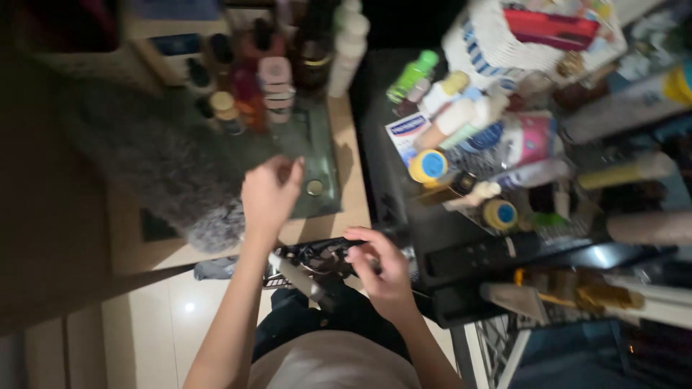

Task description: Organizing various cosmetic bottles, perfumes, and personal care products on a table or vanity.

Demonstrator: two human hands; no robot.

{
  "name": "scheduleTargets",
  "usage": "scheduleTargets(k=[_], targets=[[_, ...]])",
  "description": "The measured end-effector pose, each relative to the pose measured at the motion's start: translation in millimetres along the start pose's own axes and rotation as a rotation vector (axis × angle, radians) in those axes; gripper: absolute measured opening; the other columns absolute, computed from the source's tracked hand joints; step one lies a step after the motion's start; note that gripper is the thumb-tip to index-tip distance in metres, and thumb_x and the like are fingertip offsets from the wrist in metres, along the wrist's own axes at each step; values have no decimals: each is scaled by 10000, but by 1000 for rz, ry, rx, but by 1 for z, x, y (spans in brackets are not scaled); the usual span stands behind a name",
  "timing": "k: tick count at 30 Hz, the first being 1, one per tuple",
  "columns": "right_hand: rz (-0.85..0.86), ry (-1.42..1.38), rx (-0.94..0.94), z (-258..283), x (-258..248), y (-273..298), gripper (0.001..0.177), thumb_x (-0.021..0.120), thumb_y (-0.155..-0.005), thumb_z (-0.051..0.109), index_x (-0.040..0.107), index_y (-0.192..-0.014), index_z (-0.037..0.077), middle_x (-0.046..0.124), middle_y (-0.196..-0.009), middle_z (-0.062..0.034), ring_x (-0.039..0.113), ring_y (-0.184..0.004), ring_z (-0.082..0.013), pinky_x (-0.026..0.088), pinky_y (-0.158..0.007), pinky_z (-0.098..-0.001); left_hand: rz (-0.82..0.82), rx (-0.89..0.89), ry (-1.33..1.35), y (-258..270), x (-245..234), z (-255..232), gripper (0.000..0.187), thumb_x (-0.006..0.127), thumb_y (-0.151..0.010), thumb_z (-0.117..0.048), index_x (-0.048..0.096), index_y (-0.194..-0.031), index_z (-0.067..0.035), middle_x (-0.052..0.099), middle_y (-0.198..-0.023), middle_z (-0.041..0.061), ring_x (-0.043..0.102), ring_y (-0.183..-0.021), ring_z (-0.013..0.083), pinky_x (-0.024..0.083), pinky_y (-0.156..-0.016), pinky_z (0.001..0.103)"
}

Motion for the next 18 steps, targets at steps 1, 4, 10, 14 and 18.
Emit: scheduleTargets(k=[1,4,10,14,18], targets=[[-71,-104,-17,-1,-7,5,219,592,-917,37,612,-1133,2,698,-1088,-84,656,-805,-103,522,-728,-243,47,-3,66,10,8,-11,303,642,-876,-351,700,-800,-63,679,-693,131,681,-647,294,519,-621,380],[-258,-259,-27,-7,-33,22,171,555,-952,32,624,-1100,-19,701,-1036,-99,626,-801,-108,525,-757,-255,174,-2,184,34,35,-46,243,636,-864,-296,694,-812,-66,647,-630,132,638,-538,271,482,-538,372],[-478,-217,35,-7,-80,36,173,535,-952,31,626,-1086,-31,704,-973,-104,609,-745,-110,494,-685,-250,370,127,416,68,63,-121,224,665,-881,-189,601,-737,-29,556,-585,103,541,-465,224,426,-470,343],[-562,-260,42,0,-86,46,172,532,-944,20,608,-1089,-34,692,-976,-105,604,-744,-113,497,-680,-253,427,442,533,78,63,-154,142,673,-858,-119,580,-790,-37,555,-657,87,559,-552,208,444,-501,317],[-618,-320,37,8,-97,66,167,522,-956,11,601,-1094,-41,677,-981,-110,614,-756,-130,517,-682,-269,593,474,575,87,78,-173,127,671,-865,-101,583,-800,-36,550,-663,92,555,-548,210,441,-500,321]])
Point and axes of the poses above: each hand's wrist, its own y-axis away from the middle knuckle, its own x-axis out of the palm, z = x × y, the point moved 2 cm from there along -y, towards the middle knuckle
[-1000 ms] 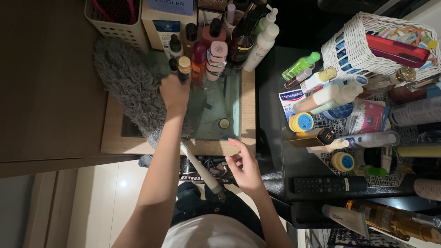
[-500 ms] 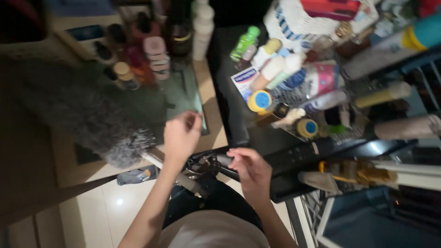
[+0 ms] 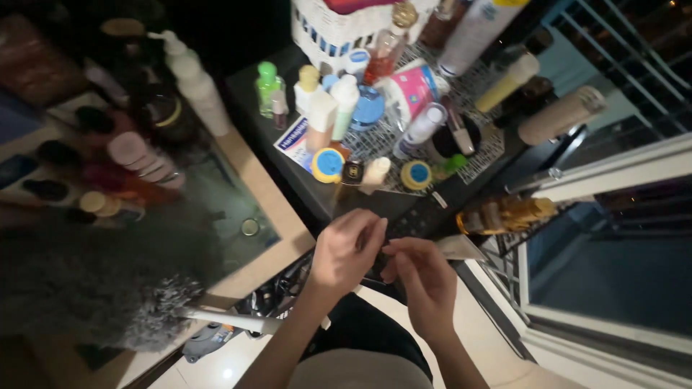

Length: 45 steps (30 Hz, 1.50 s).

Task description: Organizing various cosmetic bottles, perfumes, and personal care products on a table or vanity.

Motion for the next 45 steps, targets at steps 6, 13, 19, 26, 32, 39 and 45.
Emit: scheduleTargets(k=[6,13,19,26,32,39,45], targets=[[-240,69,-305,35,-55,5,193,462,-919,-64,571,-1071,-20,678,-1001,-128,656,-739,-163,541,-657,-298,75,-3,-47,-4,19,0,154,693,-862,-118,597,-777,-31,495,-540,93,508,-453,205,407,-442,316],[-557,329,-544,49,-157,-29,124,503,-1036,-64,519,-1149,-15,629,-1072,-141,614,-713,-120,519,-633,-236,81,-258,-84,15,-1,22,140,637,-876,-174,647,-790,-65,561,-487,24,507,-369,76,365,-361,267],[-468,849,-423,29,-206,-95,372,642,-960,12,514,-1308,-19,547,-1322,-174,639,-872,-148,547,-689,-238,-46,-373,-95,27,-19,33,195,633,-904,-199,679,-825,-26,497,-478,14,390,-455,35,328,-423,233],[-363,1041,-225,16,-217,-135,242,742,-900,175,678,-1097,52,703,-874,-107,640,-705,-135,484,-614,-264,-49,-384,-68,38,-41,30,204,623,-894,-201,694,-822,-24,614,-528,10,538,-473,42,403,-458,222],[-539,691,-719,96,-168,-65,226,721,-1020,55,571,-1185,17,656,-967,-73,624,-730,-99,481,-590,-192,-93,-305,5,55,-49,5,128,624,-864,-125,689,-946,-52,718,-749,20,656,-661,74,522,-638,228],[128,700,-476,79,-14,-4,324,765,-764,49,648,-1063,86,727,-968,-48,713,-889,-139,544,-774,-254,96,231,3,52,-33,-62,502,729,-758,-85,523,-1211,-13,636,-1048,169,642,-947,350,492,-796,359],[314,547,-344,81,9,-3,391,742,-785,39,602,-1151,47,713,-1061,-62,719,-916,-127,555,-720,-239,196,4,142,64,-34,-40,305,678,-886,-89,575,-1171,-53,690,-983,137,712,-893,313,544,-743,338]])
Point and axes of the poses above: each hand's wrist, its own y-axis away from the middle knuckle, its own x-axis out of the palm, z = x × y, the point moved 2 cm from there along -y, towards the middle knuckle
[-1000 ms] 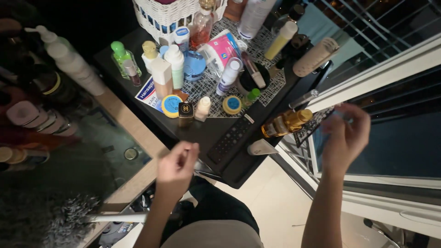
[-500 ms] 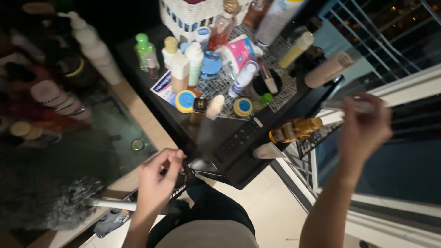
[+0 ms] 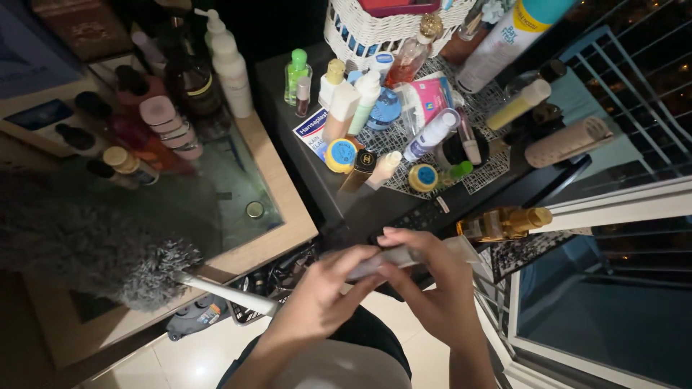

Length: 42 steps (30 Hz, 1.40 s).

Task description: Organizing various cosmetic bottles, perfumes, and personal care products on a table or vanity.

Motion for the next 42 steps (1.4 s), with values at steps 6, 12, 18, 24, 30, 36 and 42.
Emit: scheduleTargets(k=[6,12,18,24,30,36,42], targets=[[-143,-87,100,-11,-15,-1,301,603,-891,30,588,-1192,29,685,-1084,-55,615,-766,-80,501,-683,-215,-113,-300,-63,16,-9,27,245,683,-848,-158,627,-1075,-85,710,-806,77,686,-696,180,518,-612,293],[-105,-305,157,-3,20,-31,258,574,-964,70,599,-1213,8,667,-1034,-55,588,-797,-78,489,-704,-217,-327,-377,6,32,-38,43,191,638,-887,-160,607,-1049,-63,723,-790,34,633,-698,89,497,-648,242],[-16,-101,-65,4,132,-100,448,610,-936,134,464,-1346,32,514,-1241,-156,592,-838,-184,497,-648,-255,-587,-271,6,48,-72,37,267,631,-888,-139,552,-1116,-23,713,-932,50,660,-859,98,503,-767,245],[-415,313,-201,-40,175,-183,572,676,-829,57,414,-1336,29,362,-1319,-226,447,-1215,-421,374,-1003,-472,-852,-327,-136,91,-108,33,250,694,-833,-135,616,-1024,6,594,-924,48,678,-842,124,523,-693,269],[-396,349,-196,-67,188,-203,454,623,-819,-61,413,-1219,-9,361,-1221,-256,443,-1148,-430,359,-987,-500,-1045,-347,-421,129,-152,61,230,743,-828,-143,636,-967,6,652,-837,113,679,-766,165,520,-701,281],[-341,375,-176,-84,195,-201,364,574,-883,-80,393,-1190,-9,401,-1196,-252,447,-1134,-418,344,-979,-520,-1082,-340,-582,108,-220,105,274,723,-813,-115,583,-1029,-19,701,-882,154,693,-834,337,532,-696,384],[-347,358,-396,-93,195,-199,349,547,-932,-86,356,-1223,-58,405,-1222,-250,451,-1187,-411,344,-1044,-503,-946,-384,-830,86,-256,145,324,728,-744,-70,583,-1023,11,605,-1023,218,610,-922,429,498,-744,461]])
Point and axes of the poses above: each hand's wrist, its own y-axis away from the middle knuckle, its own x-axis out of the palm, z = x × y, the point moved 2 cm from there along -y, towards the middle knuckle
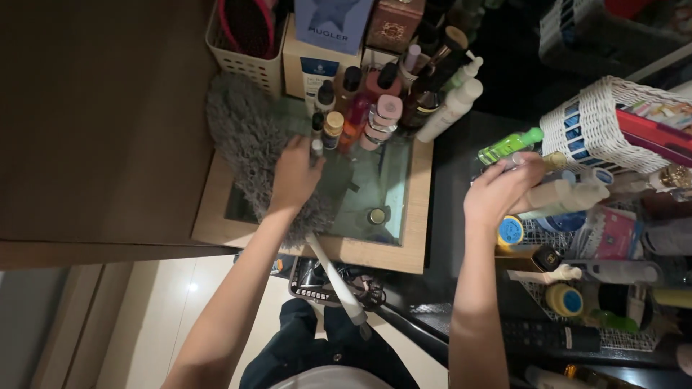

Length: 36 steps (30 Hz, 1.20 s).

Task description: Organizing various cosmetic bottles, perfumes, and personal care products on a table or vanity.

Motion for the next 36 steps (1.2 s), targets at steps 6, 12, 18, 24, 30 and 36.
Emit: scheduleTargets(k=[6,12,18,24,30,36], targets=[[-60,-110,-14,35,-10,17,312,498,-1042,-24,358,-1321,-46,447,-1205,-182,551,-1052,-277,448,-922,-410,76,-113,-131,-11,22,10,293,702,-754,-68,589,-1017,-6,618,-1014,199,616,-911,412,502,-750,471],[236,-611,83,95,22,60,263,536,-995,-7,429,-1233,-25,443,-1140,-151,599,-924,-187,526,-766,-283,77,-166,-209,-19,31,15,320,652,-788,-55,552,-1090,-23,634,-986,202,635,-884,402,515,-733,482],[509,-566,69,135,94,80,259,576,-947,30,487,-1191,30,504,-1099,-151,668,-827,-196,564,-680,-290,64,-167,-243,-20,29,14,489,635,-795,-46,414,-1229,-3,658,-894,238,655,-789,418,530,-670,485],[462,-586,-15,150,122,79,317,571,-919,-1,472,-1216,45,502,-1181,-186,629,-959,-335,524,-759,-383,134,-235,-267,-24,27,16,494,642,-808,-61,383,-1227,-32,662,-812,252,655,-781,434,530,-671,497],[502,-564,10,150,138,80,345,601,-903,-19,475,-1217,49,512,-1149,-185,624,-963,-355,512,-748,-397,137,-207,-262,-27,32,21,544,640,-763,3,370,-1234,-25,657,-803,252,654,-788,438,532,-662,496],[489,-639,82,150,152,82,357,641,-878,-23,476,-1189,39,557,-1061,-150,660,-825,-247,529,-691,-337,135,-193,-282,-28,35,23,540,649,-762,6,365,-1221,-6,659,-826,245,661,-792,428,543,-655,478]])
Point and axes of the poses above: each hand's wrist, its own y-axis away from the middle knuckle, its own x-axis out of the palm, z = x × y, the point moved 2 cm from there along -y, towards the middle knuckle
